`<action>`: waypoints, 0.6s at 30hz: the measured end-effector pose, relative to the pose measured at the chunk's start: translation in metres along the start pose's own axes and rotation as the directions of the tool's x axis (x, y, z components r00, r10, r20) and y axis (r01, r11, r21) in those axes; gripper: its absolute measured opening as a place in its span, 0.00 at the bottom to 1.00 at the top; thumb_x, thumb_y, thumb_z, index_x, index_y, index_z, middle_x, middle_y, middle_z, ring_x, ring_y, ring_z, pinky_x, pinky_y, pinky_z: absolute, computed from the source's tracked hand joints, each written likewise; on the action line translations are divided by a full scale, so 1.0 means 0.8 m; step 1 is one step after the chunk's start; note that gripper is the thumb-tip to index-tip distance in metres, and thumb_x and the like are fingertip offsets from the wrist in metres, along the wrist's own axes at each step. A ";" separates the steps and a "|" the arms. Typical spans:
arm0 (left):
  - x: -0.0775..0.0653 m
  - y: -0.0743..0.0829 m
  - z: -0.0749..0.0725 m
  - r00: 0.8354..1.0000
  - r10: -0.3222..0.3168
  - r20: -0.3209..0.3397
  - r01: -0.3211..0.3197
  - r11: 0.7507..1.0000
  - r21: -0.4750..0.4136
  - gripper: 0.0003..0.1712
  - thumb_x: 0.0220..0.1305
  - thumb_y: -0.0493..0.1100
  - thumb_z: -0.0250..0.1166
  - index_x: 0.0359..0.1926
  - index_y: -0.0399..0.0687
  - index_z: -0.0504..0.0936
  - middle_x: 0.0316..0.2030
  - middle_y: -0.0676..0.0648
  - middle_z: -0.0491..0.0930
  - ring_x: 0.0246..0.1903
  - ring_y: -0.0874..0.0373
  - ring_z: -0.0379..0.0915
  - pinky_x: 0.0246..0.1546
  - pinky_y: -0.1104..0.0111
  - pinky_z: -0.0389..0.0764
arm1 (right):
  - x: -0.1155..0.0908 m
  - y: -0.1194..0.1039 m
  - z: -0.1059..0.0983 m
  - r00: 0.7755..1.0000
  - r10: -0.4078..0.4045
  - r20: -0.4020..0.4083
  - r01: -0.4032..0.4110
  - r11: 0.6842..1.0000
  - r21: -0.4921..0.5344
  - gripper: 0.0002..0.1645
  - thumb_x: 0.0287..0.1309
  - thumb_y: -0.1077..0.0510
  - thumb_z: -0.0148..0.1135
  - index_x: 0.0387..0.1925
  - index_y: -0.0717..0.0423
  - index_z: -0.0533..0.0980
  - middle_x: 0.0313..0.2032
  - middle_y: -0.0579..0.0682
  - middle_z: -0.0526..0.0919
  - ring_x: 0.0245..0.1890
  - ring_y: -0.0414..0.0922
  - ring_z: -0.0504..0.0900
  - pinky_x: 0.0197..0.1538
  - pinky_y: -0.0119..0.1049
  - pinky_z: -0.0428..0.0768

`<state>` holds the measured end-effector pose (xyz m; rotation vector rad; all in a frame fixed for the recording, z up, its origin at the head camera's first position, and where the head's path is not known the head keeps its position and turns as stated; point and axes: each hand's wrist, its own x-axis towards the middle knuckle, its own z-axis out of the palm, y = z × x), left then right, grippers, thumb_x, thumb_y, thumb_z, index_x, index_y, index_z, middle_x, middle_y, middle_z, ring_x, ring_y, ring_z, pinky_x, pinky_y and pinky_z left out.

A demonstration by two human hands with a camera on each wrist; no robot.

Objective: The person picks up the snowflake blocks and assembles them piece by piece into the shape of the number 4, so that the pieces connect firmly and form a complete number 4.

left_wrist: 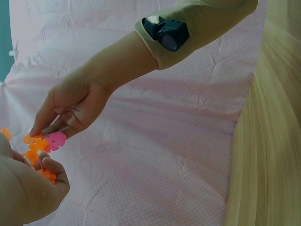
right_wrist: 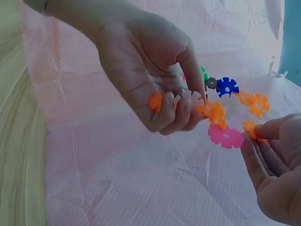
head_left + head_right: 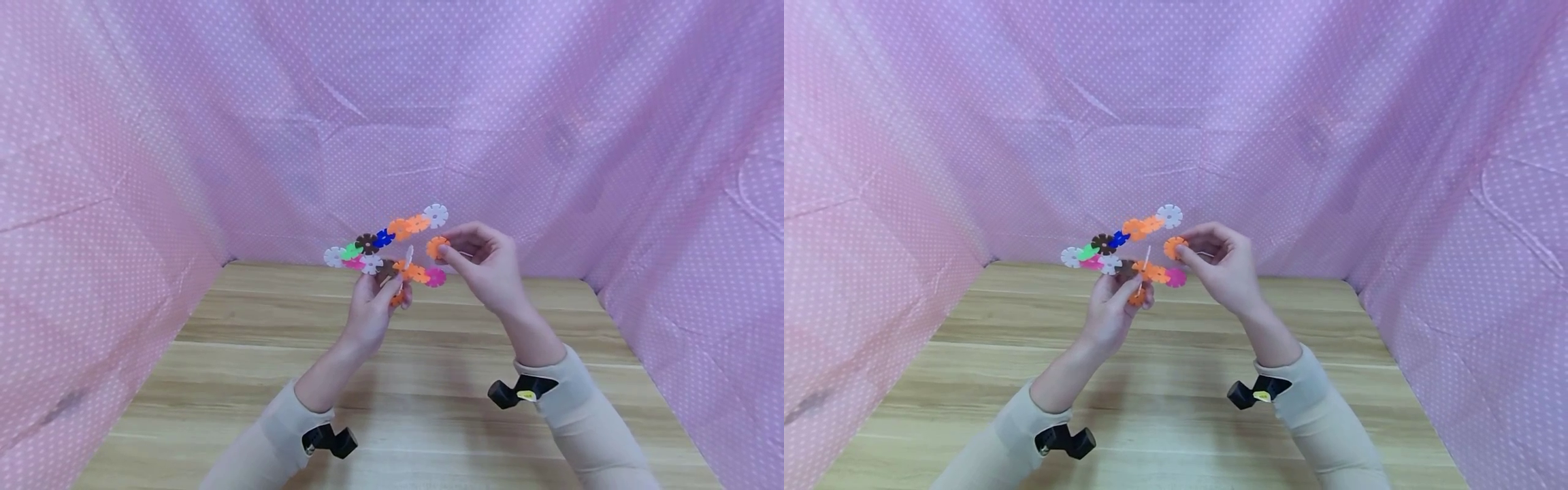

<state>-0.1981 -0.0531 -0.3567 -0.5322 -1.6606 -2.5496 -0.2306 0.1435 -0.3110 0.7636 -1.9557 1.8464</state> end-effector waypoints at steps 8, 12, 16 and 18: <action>-0.002 -0.001 0.001 1.000 -0.011 0.010 0.011 1.000 0.022 0.13 0.81 0.32 0.48 0.61 0.38 0.69 0.40 0.51 0.74 0.32 0.62 0.73 0.31 0.78 0.79 | 0.005 -0.009 0.014 0.999 0.026 -0.026 -0.025 0.999 0.045 0.09 0.62 0.73 0.70 0.42 0.61 0.83 0.36 0.42 0.92 0.36 0.39 0.92 0.45 0.36 0.96; -0.002 -0.002 0.000 1.000 -0.014 0.014 0.014 1.000 0.017 0.13 0.81 0.31 0.48 0.61 0.37 0.68 0.40 0.51 0.74 0.32 0.62 0.73 0.31 0.78 0.78 | 0.007 -0.011 0.018 0.999 0.033 -0.033 -0.031 0.997 0.078 0.12 0.61 0.76 0.70 0.39 0.58 0.83 0.35 0.42 0.92 0.35 0.39 0.92 0.44 0.38 0.96; -0.003 -0.002 0.000 1.000 -0.019 0.024 0.018 1.000 0.018 0.13 0.82 0.31 0.48 0.62 0.38 0.67 0.41 0.51 0.74 0.33 0.62 0.73 0.31 0.78 0.78 | 0.010 -0.012 0.022 0.999 0.035 -0.037 -0.031 0.994 0.101 0.17 0.60 0.77 0.69 0.36 0.52 0.83 0.33 0.42 0.91 0.34 0.39 0.92 0.43 0.38 0.96; -0.003 -0.002 -0.001 0.999 -0.018 0.033 0.018 1.000 0.026 0.14 0.82 0.32 0.48 0.63 0.38 0.67 0.42 0.51 0.74 0.32 0.62 0.73 0.30 0.78 0.78 | 0.011 -0.014 0.024 0.998 0.038 -0.040 -0.034 0.994 0.108 0.19 0.60 0.78 0.68 0.35 0.49 0.83 0.33 0.42 0.91 0.33 0.38 0.92 0.43 0.37 0.96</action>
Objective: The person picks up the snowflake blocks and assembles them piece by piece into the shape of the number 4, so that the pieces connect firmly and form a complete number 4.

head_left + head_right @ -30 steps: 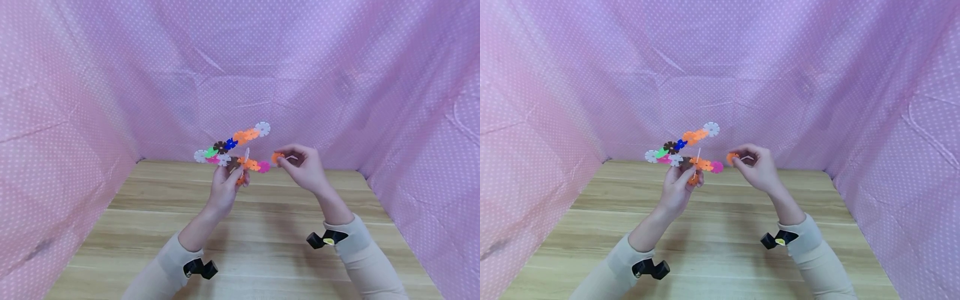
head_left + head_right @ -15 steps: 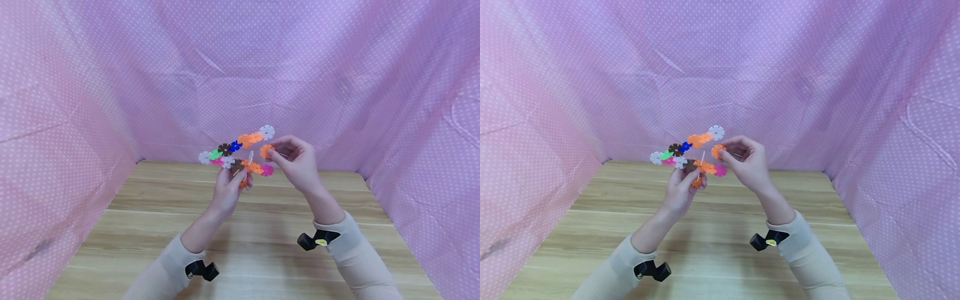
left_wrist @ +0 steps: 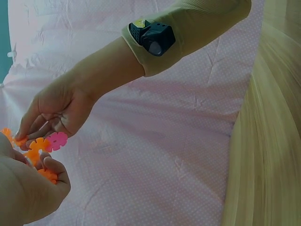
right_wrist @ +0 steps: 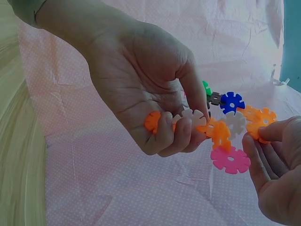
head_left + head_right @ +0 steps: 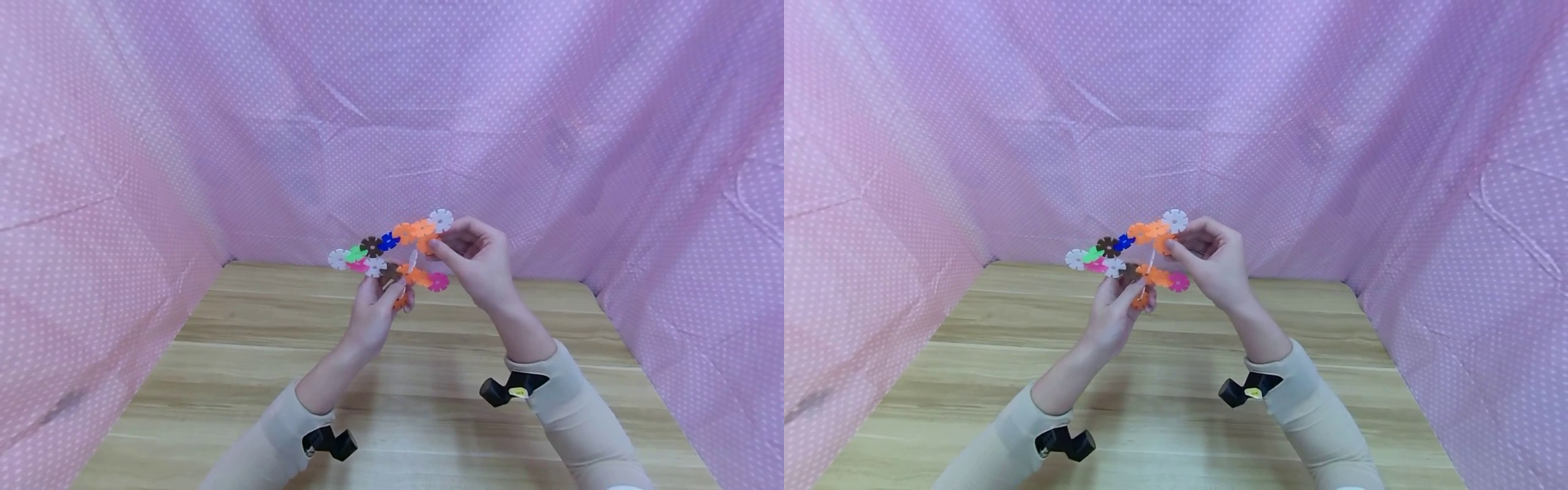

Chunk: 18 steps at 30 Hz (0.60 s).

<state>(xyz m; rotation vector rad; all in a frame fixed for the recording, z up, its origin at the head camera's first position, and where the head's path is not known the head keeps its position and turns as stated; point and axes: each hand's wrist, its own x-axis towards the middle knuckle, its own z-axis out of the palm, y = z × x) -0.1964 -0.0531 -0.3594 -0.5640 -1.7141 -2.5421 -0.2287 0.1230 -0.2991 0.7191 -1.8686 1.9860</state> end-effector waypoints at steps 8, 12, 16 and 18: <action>-0.002 0.001 0.001 1.000 -0.003 0.024 0.003 0.999 0.034 0.16 0.83 0.33 0.48 0.66 0.39 0.67 0.44 0.49 0.73 0.33 0.60 0.72 0.31 0.78 0.79 | -0.001 -0.002 0.001 1.000 0.012 0.007 -0.012 1.000 -0.003 0.19 0.60 0.77 0.69 0.35 0.48 0.84 0.35 0.41 0.92 0.35 0.38 0.93 0.42 0.37 0.96; -0.003 0.000 0.001 1.000 -0.015 0.027 0.014 0.999 0.042 0.15 0.83 0.34 0.49 0.65 0.37 0.67 0.44 0.48 0.73 0.35 0.60 0.72 0.33 0.78 0.80 | -0.003 -0.002 0.001 1.000 0.023 0.013 -0.023 0.999 -0.041 0.16 0.60 0.75 0.70 0.36 0.49 0.84 0.35 0.41 0.92 0.35 0.38 0.93 0.41 0.38 0.96; -0.002 -0.001 0.000 0.999 -0.026 0.032 0.024 0.999 0.049 0.17 0.83 0.34 0.48 0.67 0.37 0.66 0.45 0.49 0.72 0.34 0.60 0.72 0.33 0.78 0.80 | -0.005 -0.002 0.001 0.999 0.024 0.028 -0.022 0.998 -0.063 0.13 0.61 0.72 0.72 0.40 0.52 0.85 0.36 0.41 0.93 0.35 0.39 0.93 0.41 0.38 0.96; -0.002 -0.001 0.001 0.999 -0.027 0.031 0.026 0.999 0.044 0.16 0.83 0.34 0.48 0.66 0.38 0.67 0.45 0.50 0.73 0.33 0.60 0.72 0.32 0.78 0.79 | -0.005 -0.002 0.002 0.999 0.025 0.038 -0.023 0.999 -0.048 0.13 0.62 0.72 0.72 0.42 0.53 0.85 0.36 0.42 0.93 0.34 0.40 0.93 0.40 0.39 0.96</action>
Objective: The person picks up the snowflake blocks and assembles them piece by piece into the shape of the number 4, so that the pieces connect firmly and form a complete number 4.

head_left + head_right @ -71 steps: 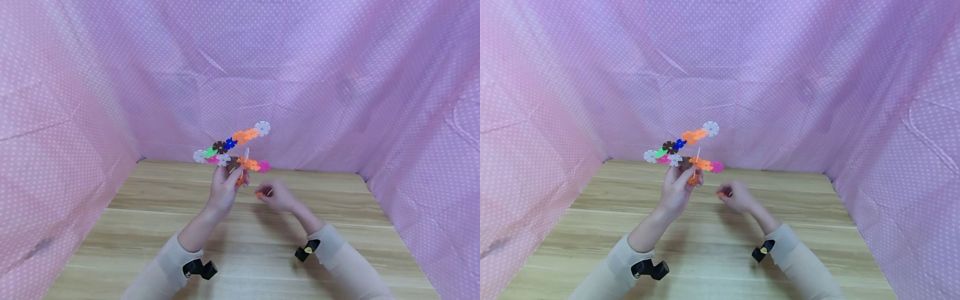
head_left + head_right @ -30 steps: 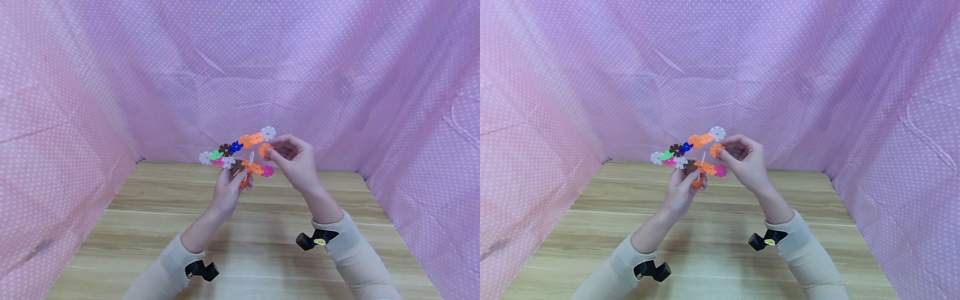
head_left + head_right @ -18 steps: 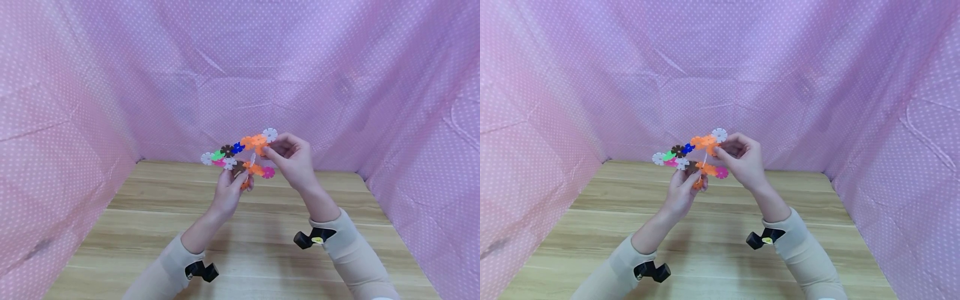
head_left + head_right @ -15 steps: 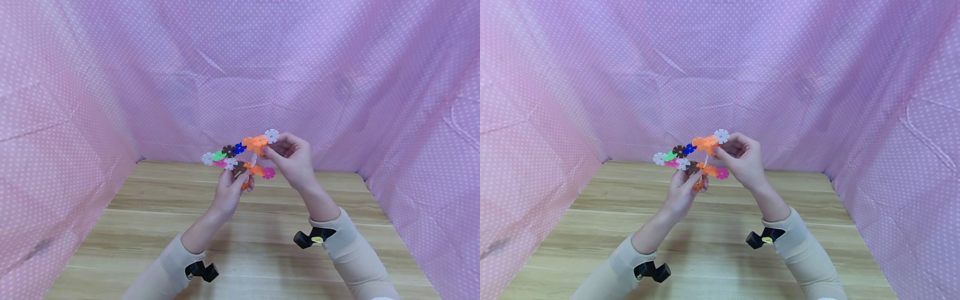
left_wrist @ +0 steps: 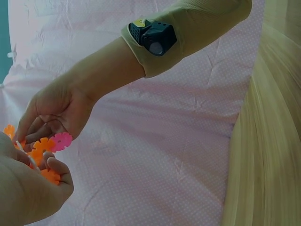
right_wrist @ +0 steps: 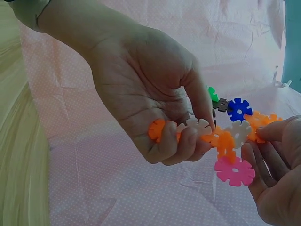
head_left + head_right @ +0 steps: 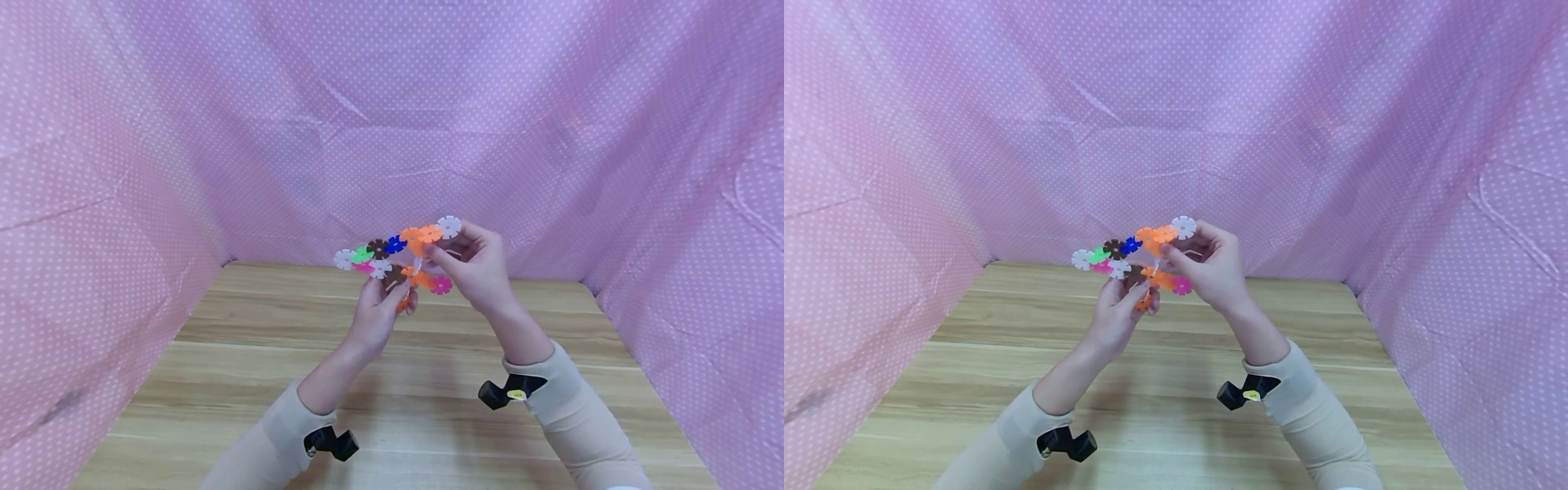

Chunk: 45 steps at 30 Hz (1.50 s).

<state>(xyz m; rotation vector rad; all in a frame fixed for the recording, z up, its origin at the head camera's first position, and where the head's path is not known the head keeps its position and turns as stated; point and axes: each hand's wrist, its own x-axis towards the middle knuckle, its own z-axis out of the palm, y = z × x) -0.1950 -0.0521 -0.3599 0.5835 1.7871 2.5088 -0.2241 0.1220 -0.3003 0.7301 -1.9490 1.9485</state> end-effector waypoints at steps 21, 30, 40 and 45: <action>0.001 -0.001 0.000 1.000 0.012 -0.007 -0.012 1.000 -0.018 0.15 0.81 0.31 0.51 0.64 0.36 0.69 0.39 0.49 0.72 0.30 0.60 0.68 0.27 0.77 0.71 | 0.004 -0.008 -0.011 0.990 -0.053 0.133 0.071 0.989 -0.128 0.11 0.56 0.75 0.73 0.41 0.74 0.81 0.35 0.39 0.90 0.34 0.39 0.91 0.41 0.33 0.95; 0.004 0.005 0.005 1.000 0.017 -0.024 -0.020 0.992 -0.128 0.14 0.81 0.31 0.51 0.61 0.44 0.69 0.42 0.52 0.76 0.33 0.61 0.74 0.33 0.77 0.83 | 0.000 -0.003 -0.018 0.990 -0.010 0.140 0.039 0.979 -0.201 0.14 0.63 0.70 0.71 0.49 0.70 0.81 0.41 0.42 0.89 0.41 0.39 0.90 0.48 0.29 0.93; 0.005 0.013 0.007 0.998 0.053 -0.026 -0.056 0.985 -0.162 0.21 0.76 0.28 0.56 0.66 0.36 0.69 0.49 0.53 0.83 0.46 0.61 0.84 0.55 0.65 0.93 | -0.019 0.014 -0.023 0.966 -0.163 0.200 0.194 0.970 -0.146 0.14 0.52 0.79 0.74 0.42 0.70 0.84 0.42 0.52 0.89 0.36 0.36 0.86 0.37 0.23 0.90; 0.005 0.011 -0.013 0.971 0.187 -0.152 -0.207 0.970 -0.129 0.34 0.63 0.22 0.63 0.68 0.44 0.69 0.53 0.55 0.83 0.51 0.61 0.84 0.60 0.69 0.90 | -0.021 0.015 -0.034 0.980 -0.157 0.123 0.174 0.975 -0.138 0.13 0.52 0.80 0.73 0.36 0.63 0.85 0.37 0.46 0.90 0.27 0.33 0.81 0.24 0.20 0.81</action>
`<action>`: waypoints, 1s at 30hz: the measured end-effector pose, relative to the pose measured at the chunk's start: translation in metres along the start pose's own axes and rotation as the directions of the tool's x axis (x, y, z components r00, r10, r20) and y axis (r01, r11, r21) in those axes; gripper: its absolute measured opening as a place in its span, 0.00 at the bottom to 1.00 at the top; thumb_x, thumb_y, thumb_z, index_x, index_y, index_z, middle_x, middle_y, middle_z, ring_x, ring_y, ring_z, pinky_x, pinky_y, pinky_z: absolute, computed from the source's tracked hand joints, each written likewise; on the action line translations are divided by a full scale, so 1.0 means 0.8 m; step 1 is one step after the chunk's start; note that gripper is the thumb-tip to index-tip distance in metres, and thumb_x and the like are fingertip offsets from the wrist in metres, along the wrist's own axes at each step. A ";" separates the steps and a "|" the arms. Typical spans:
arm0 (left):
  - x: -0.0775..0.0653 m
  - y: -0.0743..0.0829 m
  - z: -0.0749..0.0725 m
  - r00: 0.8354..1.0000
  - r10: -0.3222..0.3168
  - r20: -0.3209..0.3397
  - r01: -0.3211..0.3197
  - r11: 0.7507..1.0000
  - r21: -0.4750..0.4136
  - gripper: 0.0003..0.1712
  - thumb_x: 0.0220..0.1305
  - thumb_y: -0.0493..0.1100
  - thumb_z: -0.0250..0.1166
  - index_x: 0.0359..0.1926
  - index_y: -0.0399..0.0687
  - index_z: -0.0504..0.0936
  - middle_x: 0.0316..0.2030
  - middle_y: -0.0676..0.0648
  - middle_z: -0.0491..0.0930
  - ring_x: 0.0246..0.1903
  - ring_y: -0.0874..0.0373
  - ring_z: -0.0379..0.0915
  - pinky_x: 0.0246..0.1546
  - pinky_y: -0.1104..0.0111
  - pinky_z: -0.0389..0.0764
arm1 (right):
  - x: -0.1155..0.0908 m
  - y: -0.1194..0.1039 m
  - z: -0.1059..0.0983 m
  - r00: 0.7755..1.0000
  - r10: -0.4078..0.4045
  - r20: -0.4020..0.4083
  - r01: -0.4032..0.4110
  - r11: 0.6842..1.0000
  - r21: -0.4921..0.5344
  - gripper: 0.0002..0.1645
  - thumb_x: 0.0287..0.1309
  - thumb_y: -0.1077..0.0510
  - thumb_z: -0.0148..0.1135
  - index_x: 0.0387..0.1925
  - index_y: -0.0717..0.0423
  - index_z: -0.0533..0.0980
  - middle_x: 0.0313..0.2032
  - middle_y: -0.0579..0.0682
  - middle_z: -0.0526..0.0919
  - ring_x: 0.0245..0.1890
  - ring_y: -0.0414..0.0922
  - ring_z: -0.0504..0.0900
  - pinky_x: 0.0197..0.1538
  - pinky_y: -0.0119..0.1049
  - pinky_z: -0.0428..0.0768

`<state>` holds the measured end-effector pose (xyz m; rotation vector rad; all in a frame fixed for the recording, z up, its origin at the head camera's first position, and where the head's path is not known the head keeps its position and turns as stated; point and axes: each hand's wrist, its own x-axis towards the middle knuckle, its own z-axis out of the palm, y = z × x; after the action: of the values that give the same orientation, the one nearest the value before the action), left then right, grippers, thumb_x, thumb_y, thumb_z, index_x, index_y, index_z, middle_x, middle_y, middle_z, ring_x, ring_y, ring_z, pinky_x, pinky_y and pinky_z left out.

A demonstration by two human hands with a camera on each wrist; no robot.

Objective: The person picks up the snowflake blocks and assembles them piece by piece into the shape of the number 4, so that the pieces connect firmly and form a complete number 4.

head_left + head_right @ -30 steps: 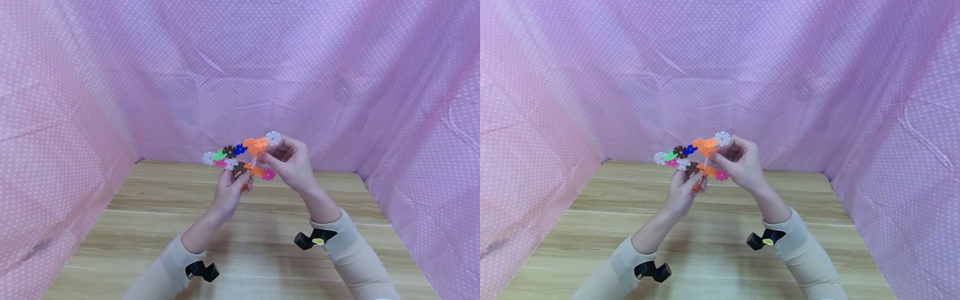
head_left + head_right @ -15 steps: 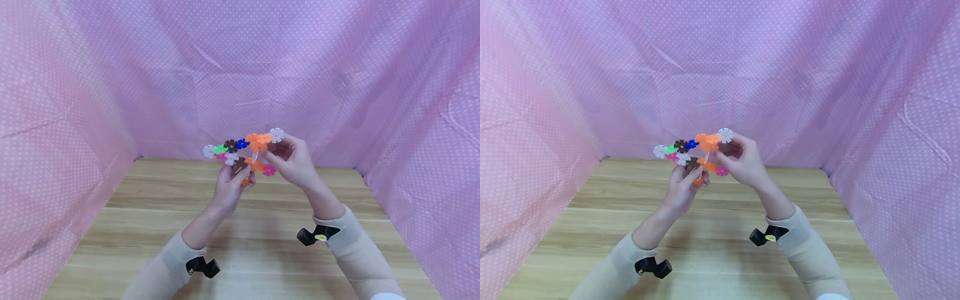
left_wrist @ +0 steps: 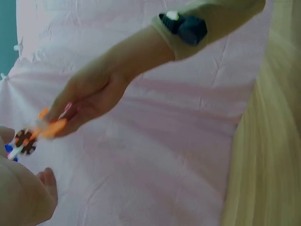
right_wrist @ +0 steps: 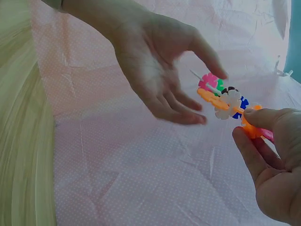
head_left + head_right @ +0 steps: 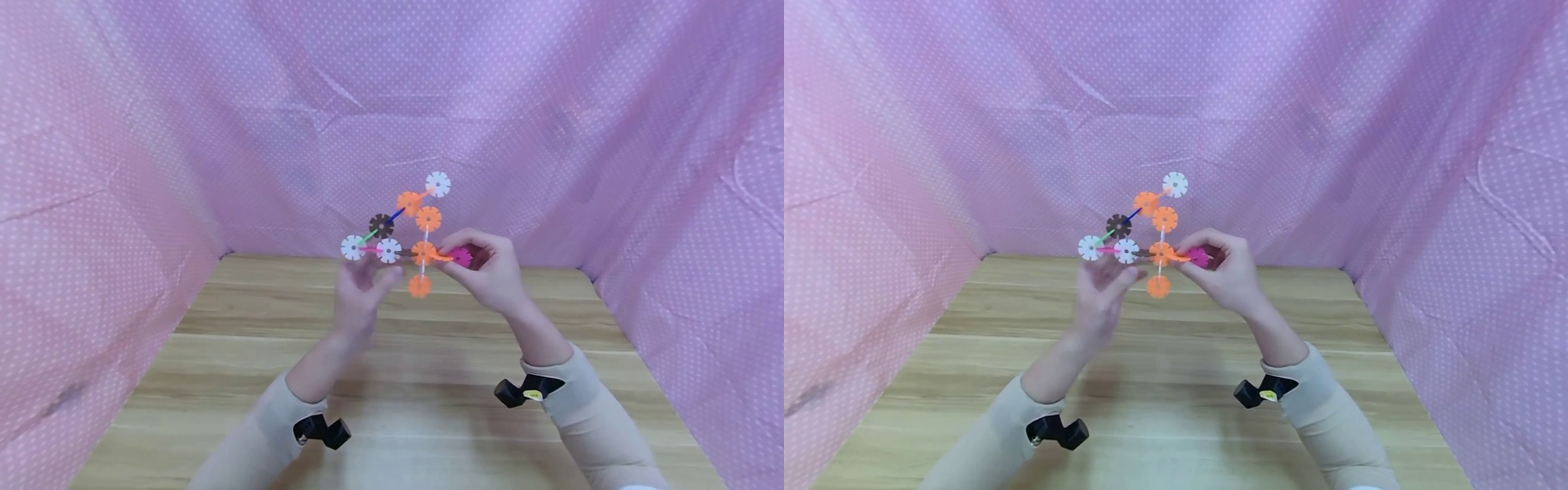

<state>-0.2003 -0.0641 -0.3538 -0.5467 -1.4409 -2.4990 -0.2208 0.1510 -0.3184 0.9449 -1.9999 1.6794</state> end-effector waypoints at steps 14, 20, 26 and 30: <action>-0.008 0.012 -0.035 0.988 0.140 -0.068 -0.125 0.975 0.183 0.21 0.55 0.17 0.70 0.33 0.48 0.90 0.35 0.55 0.89 0.39 0.64 0.89 0.47 0.68 0.95 | -0.031 0.013 -0.025 0.996 0.092 0.008 -0.092 0.996 0.021 0.09 0.59 0.73 0.74 0.40 0.72 0.82 0.34 0.46 0.91 0.29 0.36 0.88 0.25 0.22 0.83; -0.010 0.006 -0.033 0.985 0.118 -0.125 -0.098 0.983 0.158 0.23 0.54 0.17 0.71 0.32 0.52 0.90 0.32 0.56 0.90 0.37 0.64 0.90 0.44 0.70 0.95 | -0.041 0.019 -0.019 0.999 0.033 -0.030 -0.032 0.999 0.033 0.07 0.59 0.69 0.76 0.35 0.70 0.84 0.33 0.46 0.92 0.24 0.33 0.83 0.20 0.20 0.77; -0.010 0.006 -0.034 0.984 0.106 -0.146 -0.078 0.980 0.185 0.21 0.54 0.18 0.73 0.33 0.50 0.91 0.31 0.57 0.91 0.33 0.67 0.88 0.40 0.75 0.94 | -0.046 0.025 -0.013 0.997 -0.014 -0.073 0.021 0.995 0.095 0.13 0.56 0.77 0.73 0.33 0.58 0.88 0.34 0.47 0.92 0.23 0.32 0.77 0.18 0.22 0.71; -0.012 0.001 -0.036 0.980 0.098 -0.173 -0.058 0.973 0.221 0.14 0.53 0.19 0.75 0.36 0.38 0.91 0.30 0.57 0.91 0.30 0.68 0.85 0.36 0.78 0.92 | -0.049 0.031 -0.011 0.997 -0.005 -0.080 0.013 0.995 0.102 0.19 0.53 0.81 0.71 0.33 0.53 0.89 0.34 0.44 0.92 0.23 0.31 0.78 0.18 0.21 0.71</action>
<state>-0.1976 -0.0894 -0.3702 -0.3172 -1.5590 -2.2296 -0.2113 0.1713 -0.3596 0.9044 -1.8709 1.8013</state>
